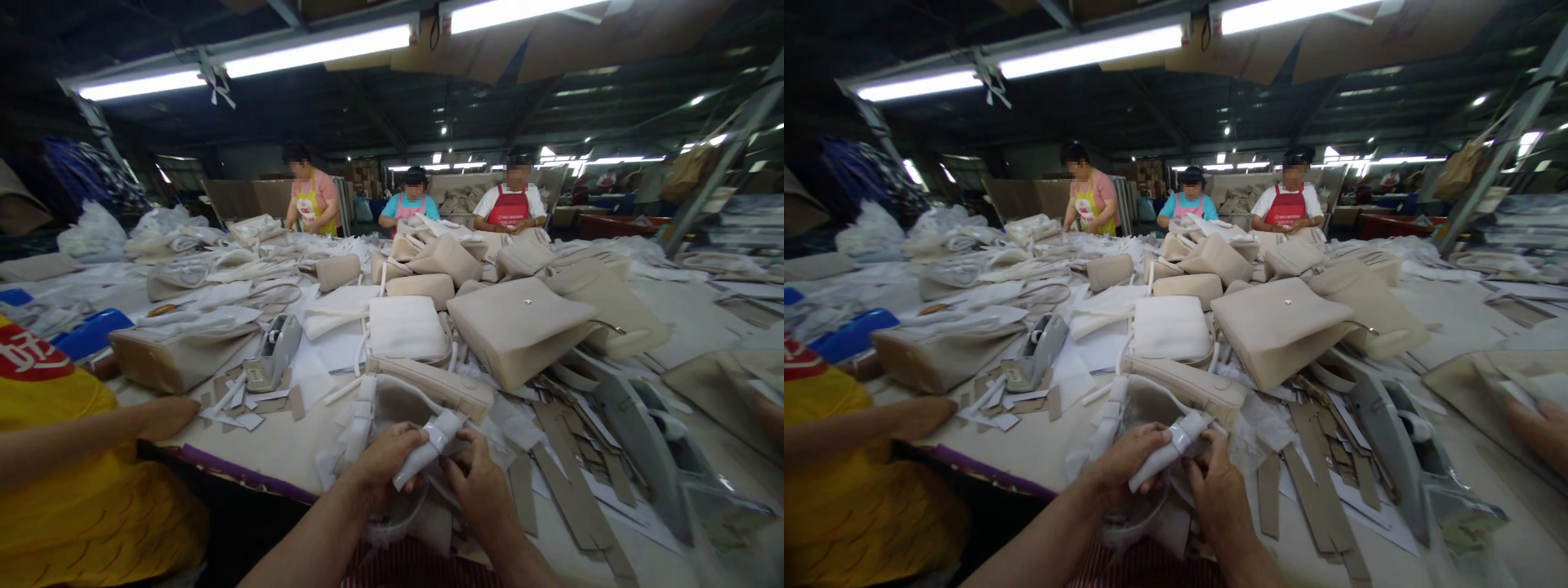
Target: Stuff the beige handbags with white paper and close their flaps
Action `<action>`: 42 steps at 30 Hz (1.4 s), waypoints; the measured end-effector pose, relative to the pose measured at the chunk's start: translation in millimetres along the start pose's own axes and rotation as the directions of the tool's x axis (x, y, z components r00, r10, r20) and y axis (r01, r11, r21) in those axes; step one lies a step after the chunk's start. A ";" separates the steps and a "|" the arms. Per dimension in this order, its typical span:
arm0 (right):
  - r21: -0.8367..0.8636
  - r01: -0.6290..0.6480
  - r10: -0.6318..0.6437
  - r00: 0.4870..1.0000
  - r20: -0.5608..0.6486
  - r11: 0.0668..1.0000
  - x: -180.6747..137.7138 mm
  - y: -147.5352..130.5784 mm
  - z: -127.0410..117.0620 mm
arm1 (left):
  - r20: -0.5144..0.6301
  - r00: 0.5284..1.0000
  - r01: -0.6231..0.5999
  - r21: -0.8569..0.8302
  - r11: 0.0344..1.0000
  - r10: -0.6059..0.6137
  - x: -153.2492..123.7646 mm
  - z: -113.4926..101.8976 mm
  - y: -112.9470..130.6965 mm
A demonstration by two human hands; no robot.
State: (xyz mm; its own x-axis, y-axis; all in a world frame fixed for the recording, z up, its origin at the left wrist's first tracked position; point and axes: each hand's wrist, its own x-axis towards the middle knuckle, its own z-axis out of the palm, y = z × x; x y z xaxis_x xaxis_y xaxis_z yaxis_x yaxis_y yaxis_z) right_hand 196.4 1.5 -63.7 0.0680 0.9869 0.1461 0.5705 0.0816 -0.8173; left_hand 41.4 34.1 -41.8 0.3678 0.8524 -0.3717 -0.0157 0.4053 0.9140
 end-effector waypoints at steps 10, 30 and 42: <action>-0.633 0.535 -0.740 0.667 -0.089 0.559 19.2 5.5 -18.7 | -0.059 0.998 0.006 -0.032 0.999 -0.008 -3.5 4.4 1.6; -0.390 0.875 -0.593 0.483 0.644 0.289 67.4 -27.8 -8.4 | -0.145 0.947 -0.122 0.662 0.740 0.286 -28.9 14.8 0.2; -0.447 0.243 -0.295 0.954 -0.049 0.861 41.6 33.9 -84.2 | -0.077 0.919 -0.038 0.959 0.282 0.386 -32.9 23.7 32.0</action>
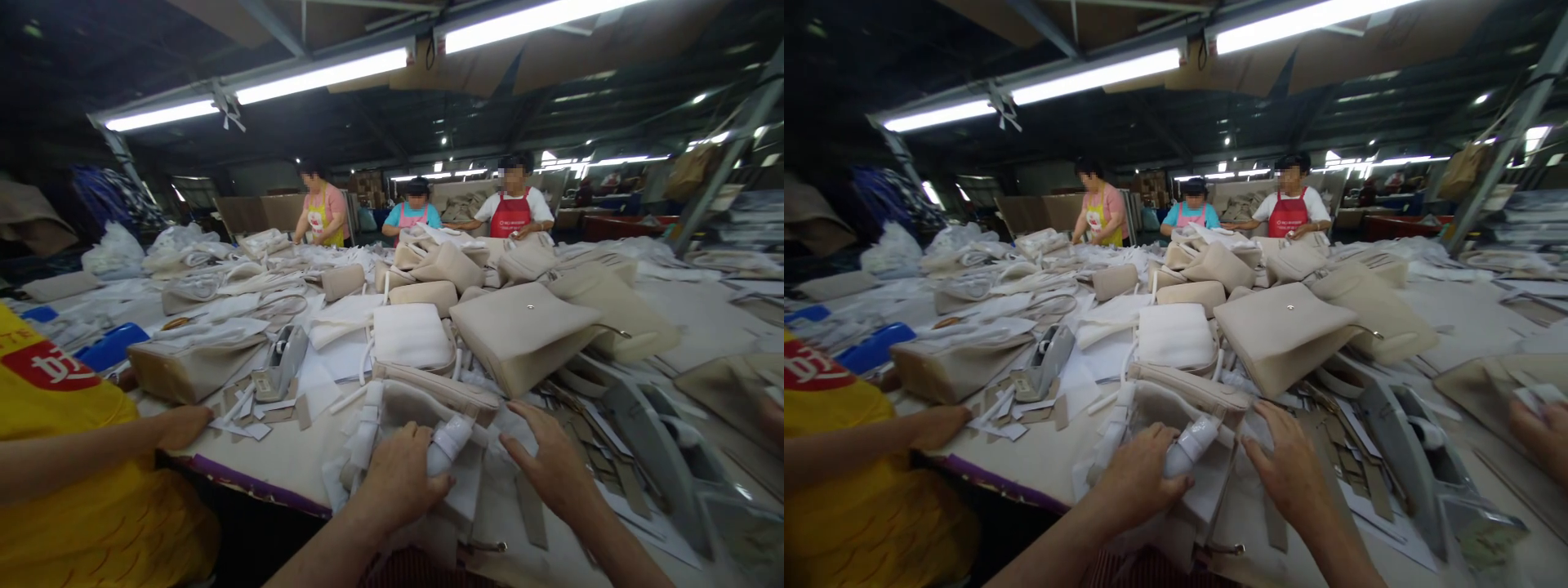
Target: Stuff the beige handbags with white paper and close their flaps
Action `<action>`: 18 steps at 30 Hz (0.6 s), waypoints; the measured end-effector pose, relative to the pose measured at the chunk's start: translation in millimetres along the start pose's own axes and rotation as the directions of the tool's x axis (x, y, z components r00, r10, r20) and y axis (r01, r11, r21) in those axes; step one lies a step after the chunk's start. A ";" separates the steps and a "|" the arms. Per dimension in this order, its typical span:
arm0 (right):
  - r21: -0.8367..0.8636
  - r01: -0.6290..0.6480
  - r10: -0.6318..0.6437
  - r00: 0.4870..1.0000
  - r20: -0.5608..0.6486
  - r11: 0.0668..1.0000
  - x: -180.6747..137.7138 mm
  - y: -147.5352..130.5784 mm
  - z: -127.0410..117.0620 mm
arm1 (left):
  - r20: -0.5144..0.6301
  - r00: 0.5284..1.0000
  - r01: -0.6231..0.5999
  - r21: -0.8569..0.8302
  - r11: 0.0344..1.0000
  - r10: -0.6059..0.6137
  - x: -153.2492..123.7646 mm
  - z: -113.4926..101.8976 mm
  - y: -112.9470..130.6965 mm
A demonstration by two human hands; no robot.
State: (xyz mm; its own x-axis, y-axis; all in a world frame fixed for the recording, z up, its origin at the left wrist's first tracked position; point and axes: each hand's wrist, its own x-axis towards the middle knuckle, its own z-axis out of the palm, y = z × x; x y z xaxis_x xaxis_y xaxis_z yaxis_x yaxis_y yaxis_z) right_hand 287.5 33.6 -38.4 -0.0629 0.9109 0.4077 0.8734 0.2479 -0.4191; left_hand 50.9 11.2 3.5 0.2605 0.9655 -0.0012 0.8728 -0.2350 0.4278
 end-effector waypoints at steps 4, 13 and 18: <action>0.090 -0.108 0.106 0.994 0.027 0.990 -12.4 7.9 11.0 | -0.005 1.000 -0.006 0.122 0.993 0.007 11.9 3.0 15.6; 0.154 -0.023 0.022 1.000 0.006 0.988 -12.2 -8.8 20.9 | 0.023 0.997 0.072 0.076 0.995 -0.074 24.2 13.9 21.6; 0.201 -0.025 0.015 0.999 0.046 0.979 -14.9 -7.6 21.6 | 0.015 0.997 0.076 0.129 0.989 -0.079 31.4 6.2 27.1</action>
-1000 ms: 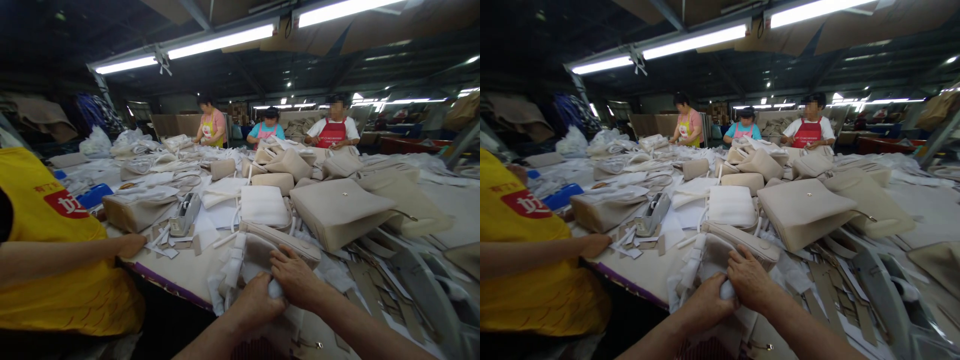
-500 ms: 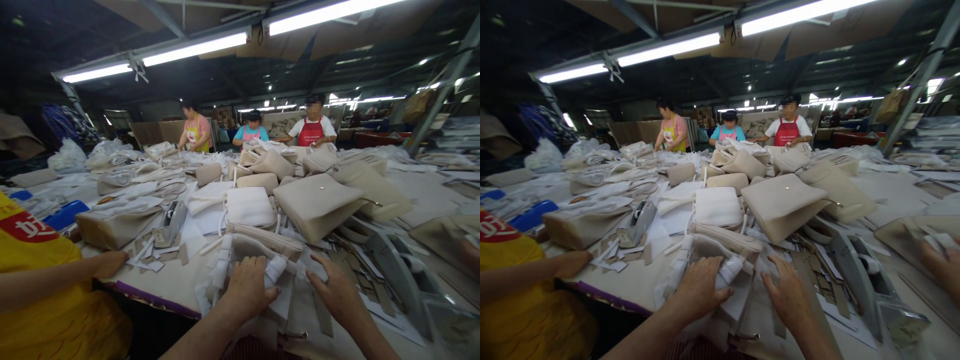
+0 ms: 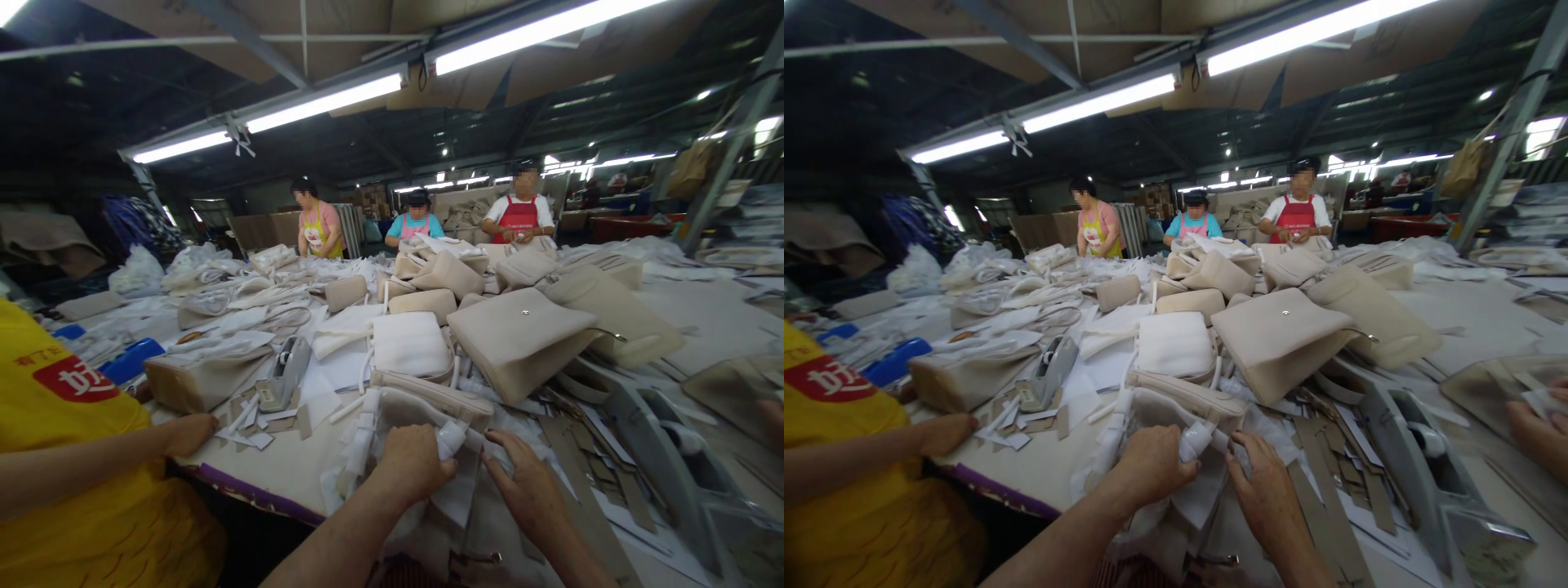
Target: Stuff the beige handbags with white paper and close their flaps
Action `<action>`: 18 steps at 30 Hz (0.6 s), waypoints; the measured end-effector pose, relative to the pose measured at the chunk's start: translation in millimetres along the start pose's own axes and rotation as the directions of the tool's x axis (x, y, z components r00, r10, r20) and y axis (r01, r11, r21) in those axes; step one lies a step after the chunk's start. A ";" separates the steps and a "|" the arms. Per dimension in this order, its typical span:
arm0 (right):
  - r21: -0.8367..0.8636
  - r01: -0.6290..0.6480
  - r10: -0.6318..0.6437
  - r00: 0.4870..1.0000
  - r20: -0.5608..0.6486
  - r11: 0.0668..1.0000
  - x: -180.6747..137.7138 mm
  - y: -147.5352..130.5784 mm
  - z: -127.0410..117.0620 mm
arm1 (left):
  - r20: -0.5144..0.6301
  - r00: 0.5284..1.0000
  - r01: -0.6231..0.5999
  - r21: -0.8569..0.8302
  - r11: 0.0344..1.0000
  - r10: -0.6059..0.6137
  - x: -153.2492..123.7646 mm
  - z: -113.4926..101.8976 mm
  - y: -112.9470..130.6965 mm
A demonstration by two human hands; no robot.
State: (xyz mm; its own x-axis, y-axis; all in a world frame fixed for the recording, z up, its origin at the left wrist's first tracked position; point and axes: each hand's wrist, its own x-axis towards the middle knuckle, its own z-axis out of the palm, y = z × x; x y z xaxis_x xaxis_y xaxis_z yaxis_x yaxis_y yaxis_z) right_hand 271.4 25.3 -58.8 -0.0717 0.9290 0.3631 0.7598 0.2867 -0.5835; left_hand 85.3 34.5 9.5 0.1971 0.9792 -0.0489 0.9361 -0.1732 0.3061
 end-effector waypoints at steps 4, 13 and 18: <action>0.047 -0.024 0.023 0.999 0.024 0.999 -3.2 1.2 -3.3 | -0.031 0.994 -0.102 0.003 0.995 0.102 5.4 4.2 -4.2; 0.115 -0.151 0.144 0.987 0.069 0.982 13.2 10.7 -12.2 | 0.097 0.992 -0.029 -0.410 0.912 0.075 2.0 7.9 -22.6; 0.230 -0.260 0.232 0.963 0.139 0.938 25.8 12.8 -14.4 | 0.114 0.988 -0.019 -0.574 0.819 0.102 -10.8 2.3 -32.4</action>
State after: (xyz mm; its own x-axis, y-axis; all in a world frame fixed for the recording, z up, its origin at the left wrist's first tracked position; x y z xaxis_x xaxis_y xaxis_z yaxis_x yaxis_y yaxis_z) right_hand 288.5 49.5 -46.4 0.0174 0.9935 0.1127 0.5824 0.0815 -0.8088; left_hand 53.4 29.3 -2.1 0.3235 0.9379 -0.1250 0.5957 -0.0992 0.7971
